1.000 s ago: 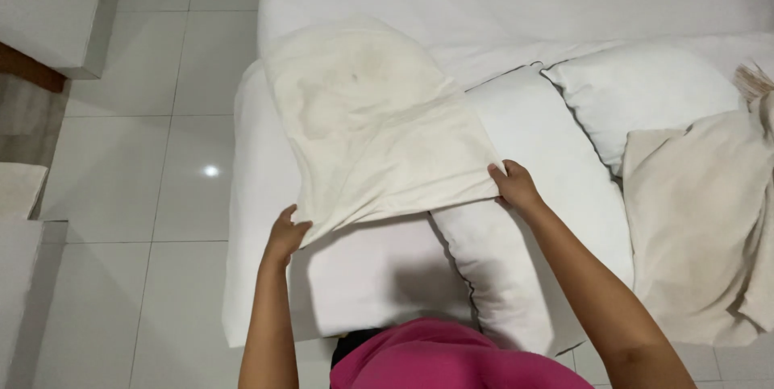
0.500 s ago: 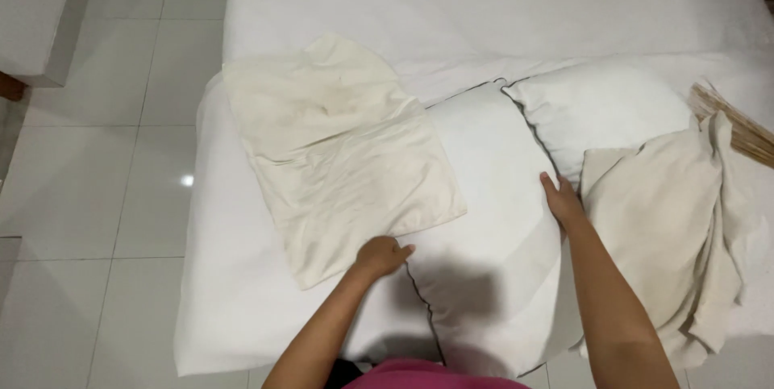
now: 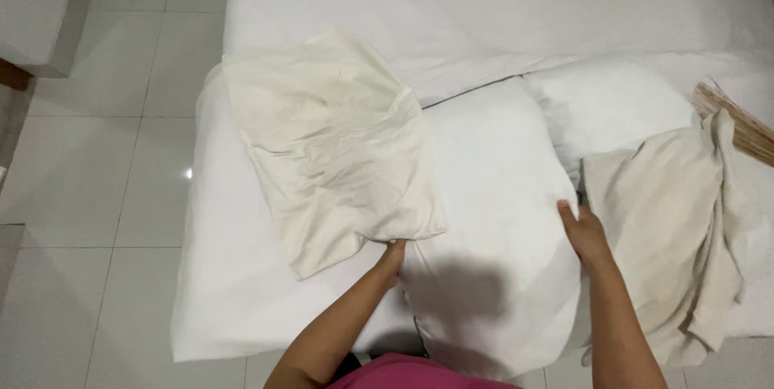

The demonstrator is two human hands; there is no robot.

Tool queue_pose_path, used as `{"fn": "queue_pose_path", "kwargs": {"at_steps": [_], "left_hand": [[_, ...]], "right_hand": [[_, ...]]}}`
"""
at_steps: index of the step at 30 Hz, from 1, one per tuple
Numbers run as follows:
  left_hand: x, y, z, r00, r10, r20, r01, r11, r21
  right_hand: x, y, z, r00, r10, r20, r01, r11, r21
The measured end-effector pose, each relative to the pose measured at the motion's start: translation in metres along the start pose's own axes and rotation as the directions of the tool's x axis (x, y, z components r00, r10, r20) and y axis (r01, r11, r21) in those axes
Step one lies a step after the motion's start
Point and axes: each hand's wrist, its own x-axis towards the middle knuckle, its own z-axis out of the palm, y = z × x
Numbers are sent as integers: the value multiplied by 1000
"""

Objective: The person is putting a pillowcase on a pillow.

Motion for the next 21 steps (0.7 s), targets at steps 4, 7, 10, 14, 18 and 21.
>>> {"fn": "queue_pose_path", "kwargs": {"at_steps": [4,7,10,14,18,21], "left_hand": [[-10,-11,11,992,-6,125,11,999,-39],[-18,-21,20,977,-13,211,29,997,-69],[-70,6,40,955,-17,297,47,994,-94],[-93,2,28,947,-14,322,21,1000,-20],[-109,-6,18,930,5,368,-31,997,65],[-123,-13,8,920,33,390,-78,992,100]], "right_hand": [[-33,16,-29,989,19,-147,0,992,129],[-105,-37,-57,956,134,-259,-85,978,193],[-145,-39,-91,917,99,-388,-68,993,93],[-238,-109,-92,817,204,-540,-148,978,147],[-277,-89,-98,699,305,-647,-216,952,216],[-301,-82,-94,691,264,-673,-139,962,236]]}}
